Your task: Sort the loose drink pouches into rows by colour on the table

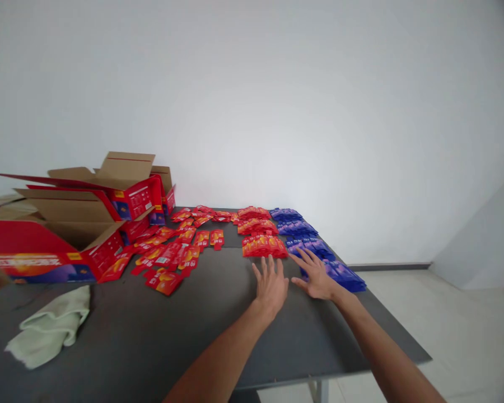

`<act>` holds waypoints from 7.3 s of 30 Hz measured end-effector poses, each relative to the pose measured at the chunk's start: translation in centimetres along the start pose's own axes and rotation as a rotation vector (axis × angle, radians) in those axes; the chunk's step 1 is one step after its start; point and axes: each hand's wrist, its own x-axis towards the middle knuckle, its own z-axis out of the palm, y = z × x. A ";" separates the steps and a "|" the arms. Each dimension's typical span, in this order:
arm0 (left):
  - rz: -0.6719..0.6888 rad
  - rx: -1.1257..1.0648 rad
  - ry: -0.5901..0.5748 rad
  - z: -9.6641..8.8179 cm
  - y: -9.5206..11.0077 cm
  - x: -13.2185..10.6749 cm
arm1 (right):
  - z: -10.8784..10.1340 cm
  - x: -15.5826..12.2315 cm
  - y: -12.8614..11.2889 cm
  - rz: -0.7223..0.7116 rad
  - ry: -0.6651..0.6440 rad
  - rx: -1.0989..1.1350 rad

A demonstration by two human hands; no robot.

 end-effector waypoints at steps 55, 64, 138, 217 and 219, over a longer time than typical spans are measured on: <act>0.085 -0.518 -0.016 -2.1 -24.6 -2.2 | 13.2 11.4 -20.8 -0.086 -0.090 0.290; -0.318 -0.439 0.166 -1.2 -25.7 -1.4 | 12.8 12.1 -21.7 0.146 0.004 0.449; -0.383 0.018 -0.010 -3.2 -24.5 -1.7 | 12.2 10.6 -22.0 0.154 0.020 0.082; -0.072 -0.236 -0.022 -3.2 -23.5 -1.6 | 9.9 9.9 -20.7 -0.110 -0.213 0.299; -0.065 -0.199 -0.005 -3.2 -23.9 -0.7 | 10.2 9.9 -20.5 -0.086 -0.209 0.280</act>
